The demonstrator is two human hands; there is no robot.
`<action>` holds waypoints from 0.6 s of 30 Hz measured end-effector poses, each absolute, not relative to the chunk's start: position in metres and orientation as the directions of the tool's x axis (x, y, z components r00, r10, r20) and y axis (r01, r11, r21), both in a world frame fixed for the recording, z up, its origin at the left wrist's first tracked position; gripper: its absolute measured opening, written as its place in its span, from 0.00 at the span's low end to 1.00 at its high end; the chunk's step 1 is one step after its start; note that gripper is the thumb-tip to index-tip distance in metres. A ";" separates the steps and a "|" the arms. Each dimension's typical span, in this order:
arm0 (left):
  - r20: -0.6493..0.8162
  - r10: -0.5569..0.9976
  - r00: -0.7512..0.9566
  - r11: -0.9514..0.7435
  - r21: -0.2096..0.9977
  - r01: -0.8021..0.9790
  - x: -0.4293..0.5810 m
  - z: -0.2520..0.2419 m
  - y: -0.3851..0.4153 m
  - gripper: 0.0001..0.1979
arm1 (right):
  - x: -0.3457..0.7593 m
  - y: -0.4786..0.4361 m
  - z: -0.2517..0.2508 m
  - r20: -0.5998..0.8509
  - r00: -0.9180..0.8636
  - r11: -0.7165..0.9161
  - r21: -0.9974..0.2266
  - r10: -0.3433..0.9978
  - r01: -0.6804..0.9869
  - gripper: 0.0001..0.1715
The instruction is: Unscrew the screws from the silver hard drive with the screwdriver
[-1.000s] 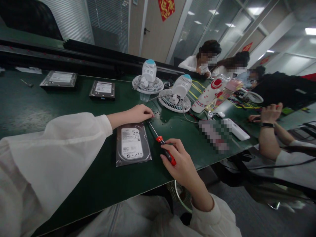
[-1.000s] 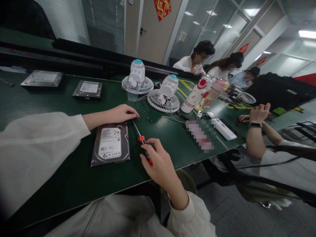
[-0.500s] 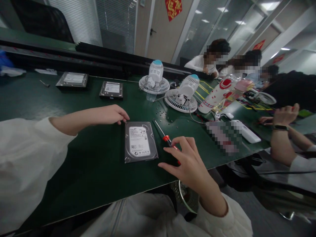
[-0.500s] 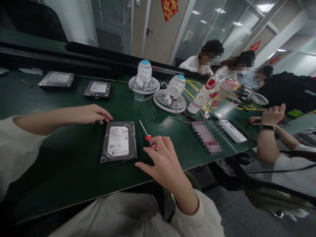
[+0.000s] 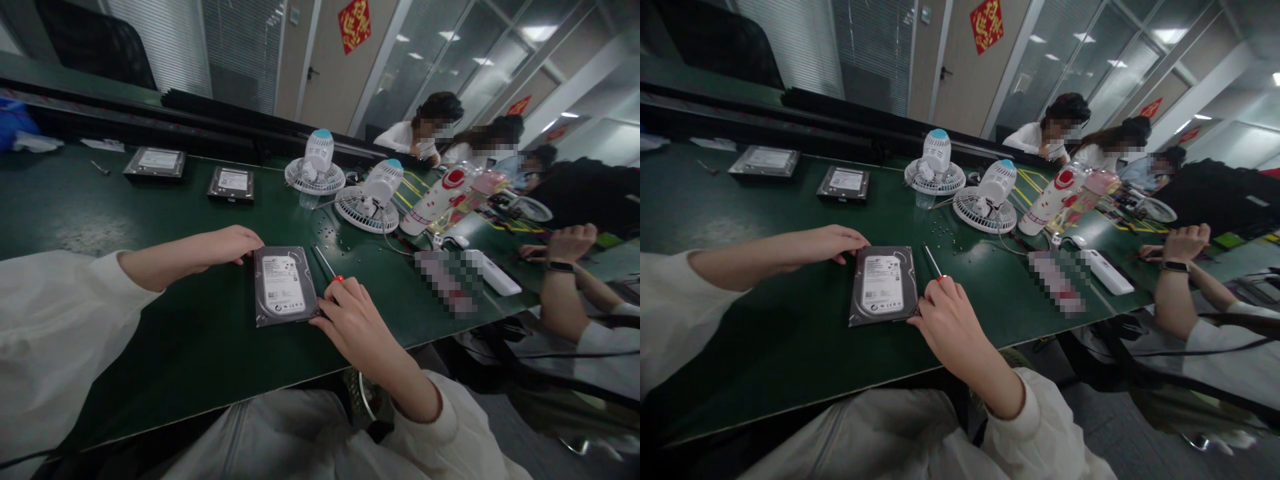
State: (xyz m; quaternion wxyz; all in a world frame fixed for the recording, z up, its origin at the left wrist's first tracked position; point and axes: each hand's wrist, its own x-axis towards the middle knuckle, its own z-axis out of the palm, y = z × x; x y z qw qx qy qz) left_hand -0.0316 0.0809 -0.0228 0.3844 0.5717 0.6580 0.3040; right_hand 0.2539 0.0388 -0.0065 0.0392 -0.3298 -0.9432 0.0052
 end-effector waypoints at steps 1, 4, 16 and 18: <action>-0.187 0.980 -0.066 0.195 0.851 0.487 -0.032 -0.022 0.081 0.14 | 0.252 0.040 -0.007 0.074 -0.788 0.790 0.003 0.611 0.613 0.15; -0.279 0.956 -0.096 0.294 0.875 0.385 -0.032 -0.018 0.081 0.15 | 0.248 0.047 -0.008 0.106 -0.816 0.808 0.114 0.568 0.577 0.15; -0.509 0.860 0.022 0.509 0.857 -0.076 -0.039 -0.007 0.080 0.17 | 0.243 0.070 0.008 0.143 -0.855 0.822 0.236 0.498 0.518 0.17; -0.513 0.856 0.067 0.516 0.837 -0.183 -0.041 -0.007 0.081 0.17 | 0.242 0.077 0.011 0.143 -0.850 0.820 0.224 0.506 0.526 0.19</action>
